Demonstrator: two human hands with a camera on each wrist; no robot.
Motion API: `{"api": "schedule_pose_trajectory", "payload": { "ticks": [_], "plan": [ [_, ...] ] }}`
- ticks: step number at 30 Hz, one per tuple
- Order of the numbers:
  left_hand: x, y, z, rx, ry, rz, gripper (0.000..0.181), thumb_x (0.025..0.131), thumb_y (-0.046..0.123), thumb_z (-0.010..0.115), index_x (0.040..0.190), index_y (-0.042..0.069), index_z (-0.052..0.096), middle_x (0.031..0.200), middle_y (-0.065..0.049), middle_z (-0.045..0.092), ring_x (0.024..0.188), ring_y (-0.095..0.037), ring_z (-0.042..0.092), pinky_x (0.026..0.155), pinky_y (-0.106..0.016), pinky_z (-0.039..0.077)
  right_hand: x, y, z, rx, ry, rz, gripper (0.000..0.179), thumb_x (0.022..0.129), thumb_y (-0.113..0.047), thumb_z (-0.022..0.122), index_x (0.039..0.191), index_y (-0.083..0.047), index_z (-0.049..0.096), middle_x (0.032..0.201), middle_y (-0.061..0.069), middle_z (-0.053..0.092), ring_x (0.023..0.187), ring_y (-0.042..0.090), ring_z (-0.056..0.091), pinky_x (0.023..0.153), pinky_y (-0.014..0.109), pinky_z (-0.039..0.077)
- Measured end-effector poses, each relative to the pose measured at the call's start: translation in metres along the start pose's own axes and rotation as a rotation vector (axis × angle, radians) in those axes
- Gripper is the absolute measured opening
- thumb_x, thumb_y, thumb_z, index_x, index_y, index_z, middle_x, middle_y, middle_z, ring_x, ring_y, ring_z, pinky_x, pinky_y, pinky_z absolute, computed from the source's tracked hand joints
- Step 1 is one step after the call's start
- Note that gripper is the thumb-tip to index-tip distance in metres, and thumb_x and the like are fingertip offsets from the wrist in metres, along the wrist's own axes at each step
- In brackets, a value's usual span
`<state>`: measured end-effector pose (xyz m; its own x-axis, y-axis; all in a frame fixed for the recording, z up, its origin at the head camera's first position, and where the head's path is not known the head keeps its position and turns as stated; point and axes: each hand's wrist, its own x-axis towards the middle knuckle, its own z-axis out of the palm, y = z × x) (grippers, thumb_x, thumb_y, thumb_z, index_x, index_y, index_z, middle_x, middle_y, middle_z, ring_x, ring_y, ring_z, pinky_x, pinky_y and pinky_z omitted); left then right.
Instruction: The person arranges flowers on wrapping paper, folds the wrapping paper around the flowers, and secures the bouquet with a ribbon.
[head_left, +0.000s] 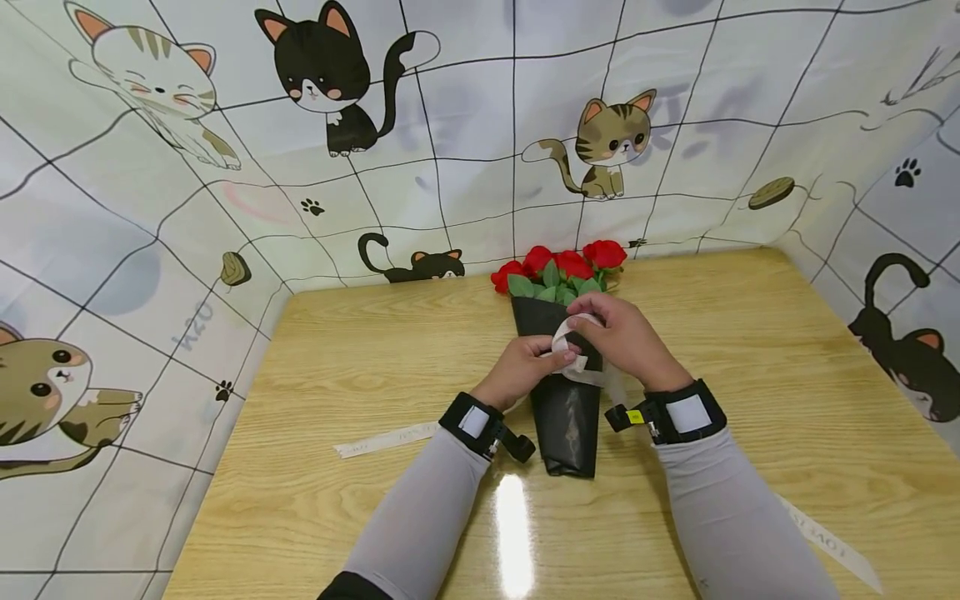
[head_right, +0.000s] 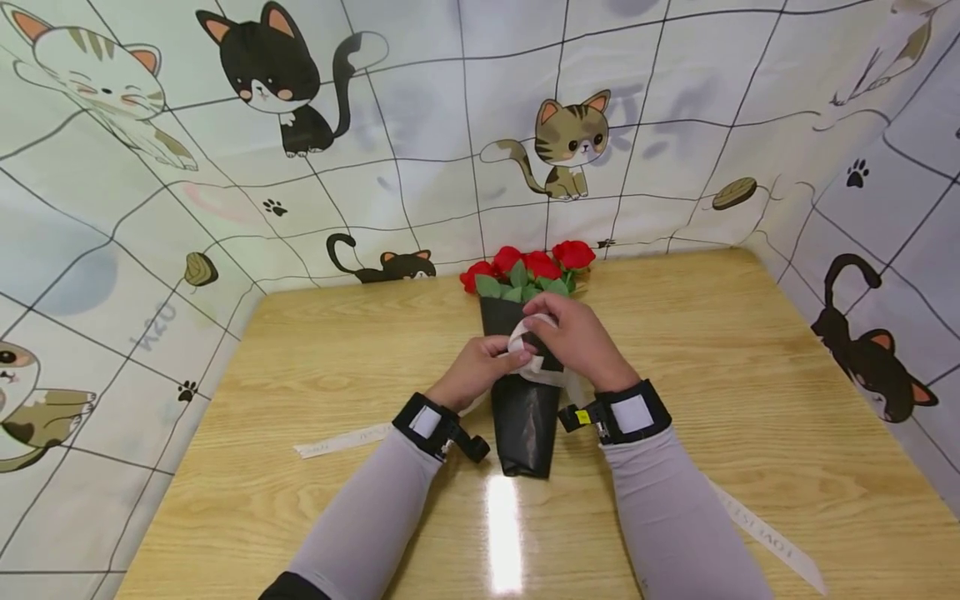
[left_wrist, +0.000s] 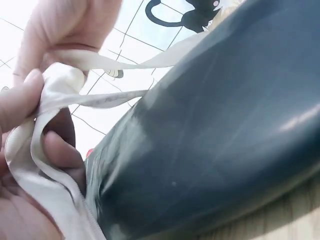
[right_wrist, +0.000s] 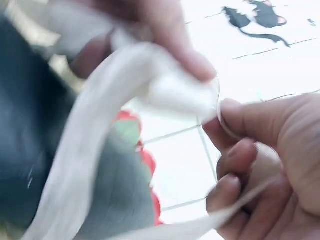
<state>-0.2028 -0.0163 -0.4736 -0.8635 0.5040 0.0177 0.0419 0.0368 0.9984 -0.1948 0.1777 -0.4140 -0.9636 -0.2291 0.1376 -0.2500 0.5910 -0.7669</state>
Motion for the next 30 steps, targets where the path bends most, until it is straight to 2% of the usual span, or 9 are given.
{"api": "schedule_pose_trajectory", "payload": {
  "ticks": [4,7,9,11,14,16,20,27,30],
  "plan": [
    [0.002,-0.001,0.0,-0.027,0.079,0.006,0.027,0.099,0.017,0.072,0.119,0.0,0.076,0.117,-0.012,0.077,0.098,-0.003,0.065,0.079,-0.019,0.051,0.001,0.007,0.002,-0.084,0.098,-0.055,0.022,0.102,-0.015,0.066,0.121,-0.003,0.069,0.121,0.016,0.069,0.109,0.033,0.062,0.094,0.053,0.051],
    [0.003,-0.003,0.0,-0.074,0.152,0.004,0.027,0.098,0.018,0.073,0.119,0.001,0.076,0.112,-0.008,0.078,0.097,-0.003,0.066,0.081,-0.019,0.052,0.001,0.009,0.002,-0.102,0.122,-0.151,0.018,0.101,-0.012,0.067,0.116,-0.004,0.071,0.116,0.013,0.069,0.102,0.029,0.061,0.089,0.049,0.05],
    [0.004,-0.003,-0.001,-0.108,0.184,0.006,0.027,0.098,0.017,0.073,0.118,-0.001,0.076,0.105,-0.003,0.079,0.093,-0.004,0.066,0.079,-0.02,0.052,-0.002,0.008,0.001,-0.081,0.072,-0.187,0.016,0.099,-0.015,0.071,0.113,-0.007,0.073,0.111,0.009,0.069,0.095,0.024,0.06,0.082,0.043,0.05],
    [0.004,-0.003,-0.001,-0.123,0.203,0.01,0.026,0.098,0.017,0.072,0.115,-0.003,0.075,0.096,0.001,0.077,0.088,-0.005,0.064,0.076,-0.02,0.051,-0.003,0.008,0.0,-0.054,-0.018,-0.181,0.02,0.096,-0.018,0.075,0.115,-0.011,0.072,0.108,0.005,0.069,0.094,0.02,0.061,0.08,0.038,0.051],
    [0.003,-0.001,-0.001,-0.129,0.214,0.011,0.026,0.099,0.016,0.071,0.113,-0.005,0.074,0.089,0.006,0.073,0.083,-0.005,0.064,0.073,-0.02,0.05,-0.006,0.006,0.0,-0.074,-0.135,-0.134,0.033,0.091,-0.023,0.082,0.12,-0.014,0.069,0.109,0.002,0.068,0.095,0.018,0.062,0.08,0.035,0.052],
    [0.002,0.0,-0.001,-0.129,0.219,0.01,0.026,0.099,0.016,0.071,0.113,-0.006,0.073,0.087,0.008,0.072,0.082,-0.004,0.064,0.072,-0.019,0.05,-0.006,0.005,0.0,-0.119,-0.16,-0.115,0.037,0.09,-0.021,0.083,0.122,-0.012,0.067,0.108,0.004,0.067,0.094,0.02,0.062,0.081,0.037,0.052],
    [0.002,0.001,-0.001,-0.146,0.22,0.01,0.026,0.099,0.015,0.071,0.114,-0.006,0.072,0.088,0.007,0.073,0.084,-0.003,0.064,0.073,-0.018,0.051,-0.007,0.005,-0.001,-0.212,-0.155,-0.125,0.033,0.089,-0.021,0.083,0.117,-0.01,0.068,0.101,0.005,0.065,0.089,0.022,0.059,0.078,0.038,0.051],
    [0.003,0.0,0.0,-0.144,0.221,0.022,0.024,0.099,0.016,0.071,0.111,-0.005,0.071,0.085,0.008,0.071,0.081,-0.004,0.063,0.07,-0.018,0.049,-0.008,0.009,0.002,-0.264,-0.114,-0.198,0.015,0.092,-0.017,0.079,0.104,-0.011,0.072,0.094,0.003,0.065,0.085,0.022,0.061,0.076,0.038,0.052],
    [0.003,-0.001,-0.001,-0.119,0.228,0.013,0.027,0.099,0.019,0.073,0.116,-0.001,0.069,0.09,0.003,0.074,0.084,-0.005,0.063,0.071,-0.019,0.048,-0.009,0.009,0.001,-0.27,-0.095,-0.212,0.009,0.095,-0.015,0.076,0.102,-0.011,0.072,0.094,0.003,0.066,0.086,0.02,0.062,0.078,0.039,0.053]
  ]
}}
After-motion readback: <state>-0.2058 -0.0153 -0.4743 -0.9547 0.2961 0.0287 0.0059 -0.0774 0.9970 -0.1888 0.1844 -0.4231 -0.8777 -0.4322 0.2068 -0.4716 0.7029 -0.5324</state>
